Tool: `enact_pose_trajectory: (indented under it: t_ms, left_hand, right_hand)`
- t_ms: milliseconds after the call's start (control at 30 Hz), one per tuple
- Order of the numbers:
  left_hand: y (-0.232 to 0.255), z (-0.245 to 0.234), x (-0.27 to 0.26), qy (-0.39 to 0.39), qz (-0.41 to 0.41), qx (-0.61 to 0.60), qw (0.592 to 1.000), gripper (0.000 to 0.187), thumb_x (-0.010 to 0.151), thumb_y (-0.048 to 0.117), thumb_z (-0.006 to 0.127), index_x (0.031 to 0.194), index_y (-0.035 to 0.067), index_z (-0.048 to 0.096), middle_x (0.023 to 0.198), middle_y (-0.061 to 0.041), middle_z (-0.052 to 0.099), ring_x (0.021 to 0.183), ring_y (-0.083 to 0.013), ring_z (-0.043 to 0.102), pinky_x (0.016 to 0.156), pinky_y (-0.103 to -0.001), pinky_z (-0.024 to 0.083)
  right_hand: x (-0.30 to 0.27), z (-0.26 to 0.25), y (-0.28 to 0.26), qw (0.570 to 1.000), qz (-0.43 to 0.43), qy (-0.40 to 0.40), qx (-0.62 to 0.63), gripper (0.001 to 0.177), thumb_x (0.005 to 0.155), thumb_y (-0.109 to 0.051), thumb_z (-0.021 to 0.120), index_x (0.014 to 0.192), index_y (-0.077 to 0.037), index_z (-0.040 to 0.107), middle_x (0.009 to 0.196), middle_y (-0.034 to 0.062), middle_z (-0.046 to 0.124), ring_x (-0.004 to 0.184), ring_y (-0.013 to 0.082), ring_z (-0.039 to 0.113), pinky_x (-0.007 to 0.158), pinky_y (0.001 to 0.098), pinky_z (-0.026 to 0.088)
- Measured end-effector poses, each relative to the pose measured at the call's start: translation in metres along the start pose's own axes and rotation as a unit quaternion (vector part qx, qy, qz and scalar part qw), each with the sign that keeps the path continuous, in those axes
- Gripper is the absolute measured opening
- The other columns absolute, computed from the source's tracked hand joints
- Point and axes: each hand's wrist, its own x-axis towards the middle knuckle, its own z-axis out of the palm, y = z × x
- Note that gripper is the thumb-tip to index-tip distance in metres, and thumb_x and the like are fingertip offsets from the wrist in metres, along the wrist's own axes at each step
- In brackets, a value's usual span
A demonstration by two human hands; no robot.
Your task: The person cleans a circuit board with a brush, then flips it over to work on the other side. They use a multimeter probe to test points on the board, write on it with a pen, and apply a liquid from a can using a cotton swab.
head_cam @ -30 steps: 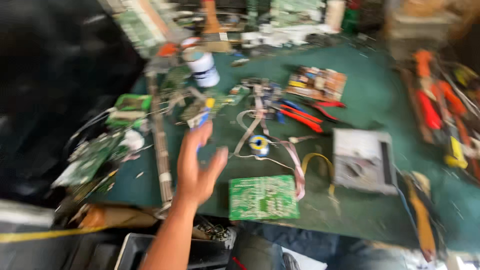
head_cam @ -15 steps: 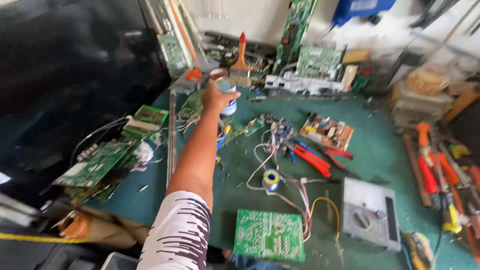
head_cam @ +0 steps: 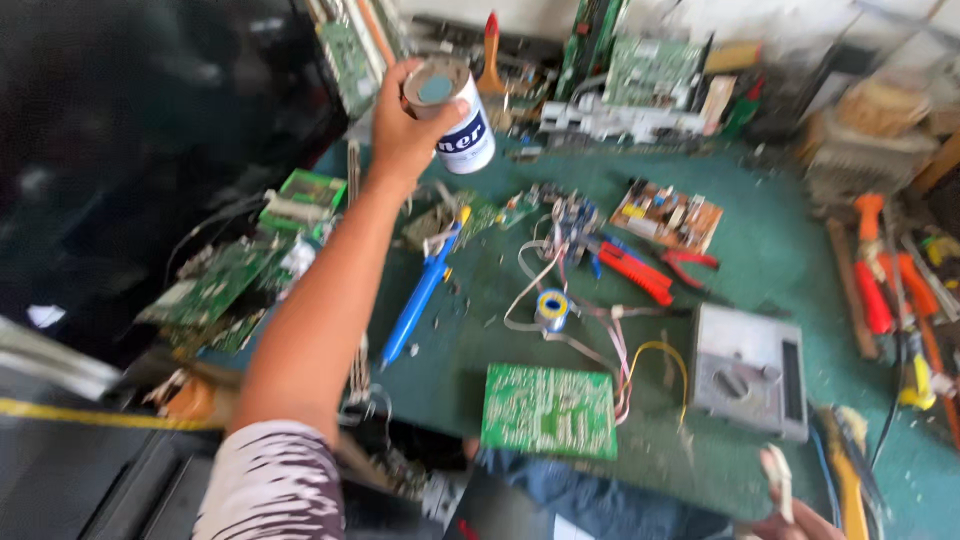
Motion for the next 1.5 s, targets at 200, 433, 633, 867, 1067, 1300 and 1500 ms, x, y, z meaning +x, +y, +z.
enact_pose_trajectory:
  t_ms: [200, 433, 633, 867, 1067, 1300, 1500]
  left_hand:
    - [0.095, -0.073, -0.153, -0.144, 0.100, -0.151, 0.973, 0.079, 0.083, 0.008, 0.094, 0.149, 0.004, 0.051, 0.157, -0.018, 0.055, 0.141, -0.0255, 0.060, 0.122, -0.039, 0.049]
    - [0.139, -0.121, -0.361, -0.239, -0.074, 0.020, 0.968, 0.087, 0.065, 0.030, 0.095, 0.140, 0.006, 0.057, 0.133, -0.006, 0.067, 0.118, -0.0181, 0.066, 0.100, -0.030, 0.053]
    - [0.113, -0.127, -0.455, -0.332, -0.118, 0.132, 0.926, 0.087, 0.065, 0.036, 0.093, 0.143, 0.016, 0.061, 0.140, -0.003, 0.072, 0.124, -0.0229, 0.068, 0.107, -0.035, 0.049]
    - [0.096, -0.123, -0.457, -0.400, -0.047, 0.172, 0.899, 0.091, 0.066, 0.048, 0.085, 0.146, 0.017, 0.057, 0.142, -0.003, 0.071, 0.122, -0.0253, 0.069, 0.107, -0.037, 0.041]
    - [0.088, -0.120, -0.445, -0.383, -0.037, 0.109, 0.916, 0.094, 0.072, 0.061, 0.087, 0.149, 0.013, 0.060, 0.133, -0.013, 0.074, 0.119, -0.0378, 0.071, 0.105, -0.054, 0.046]
    - [0.085, -0.115, -0.440, -0.384, -0.024, 0.118, 0.916, 0.095, 0.071, 0.059, 0.088, 0.146, 0.008, 0.062, 0.132, -0.016, 0.074, 0.119, -0.0382, 0.073, 0.105, -0.052, 0.046]
    - [0.092, -0.113, -0.434, -0.394, -0.006, 0.149, 0.907, 0.095, 0.071, 0.060, 0.087, 0.145, 0.005, 0.063, 0.131, -0.015, 0.075, 0.120, -0.0342, 0.073, 0.104, -0.045, 0.045]
  right_hand:
    - [-0.068, -0.015, -0.178, 0.994, -0.001, -0.084, 0.076, 0.019, 0.102, -0.015, 0.069, 0.111, -0.008, 0.084, 0.086, 0.0075, 0.084, 0.074, 0.0128, 0.076, 0.079, 0.0231, 0.057]
    - [-0.110, 0.015, -0.197, 0.972, -0.050, -0.223, 0.054, 0.021, 0.097, -0.019, 0.075, 0.117, -0.014, 0.080, 0.106, -0.0006, 0.087, 0.094, 0.0081, 0.077, 0.091, 0.0251, 0.056]
    - [-0.129, 0.038, -0.195, 0.954, -0.187, -0.223, 0.070, 0.018, 0.101, -0.007, 0.076, 0.119, -0.003, 0.079, 0.115, 0.0084, 0.080, 0.093, 0.0153, 0.072, 0.084, 0.0278, 0.054]
    - [-0.131, 0.044, -0.212, 0.944, -0.217, -0.231, 0.091, 0.015, 0.100, -0.002, 0.076, 0.115, -0.002, 0.078, 0.109, 0.0102, 0.079, 0.096, 0.0178, 0.075, 0.087, 0.0266, 0.057]
    - [-0.129, 0.060, -0.212, 0.938, -0.219, -0.223, 0.152, 0.014, 0.090, -0.004, 0.085, 0.104, -0.007, 0.083, 0.094, 0.0103, 0.081, 0.079, 0.0289, 0.079, 0.069, 0.0353, 0.060]
    - [-0.130, 0.066, -0.208, 0.933, -0.213, -0.243, 0.159, 0.017, 0.091, -0.004, 0.084, 0.107, -0.009, 0.084, 0.092, 0.0111, 0.080, 0.075, 0.0279, 0.078, 0.062, 0.0338, 0.059]
    - [-0.128, 0.070, -0.206, 0.929, -0.211, -0.249, 0.172, 0.017, 0.090, -0.002, 0.084, 0.106, -0.007, 0.084, 0.092, 0.0129, 0.080, 0.074, 0.0304, 0.078, 0.060, 0.0361, 0.058]
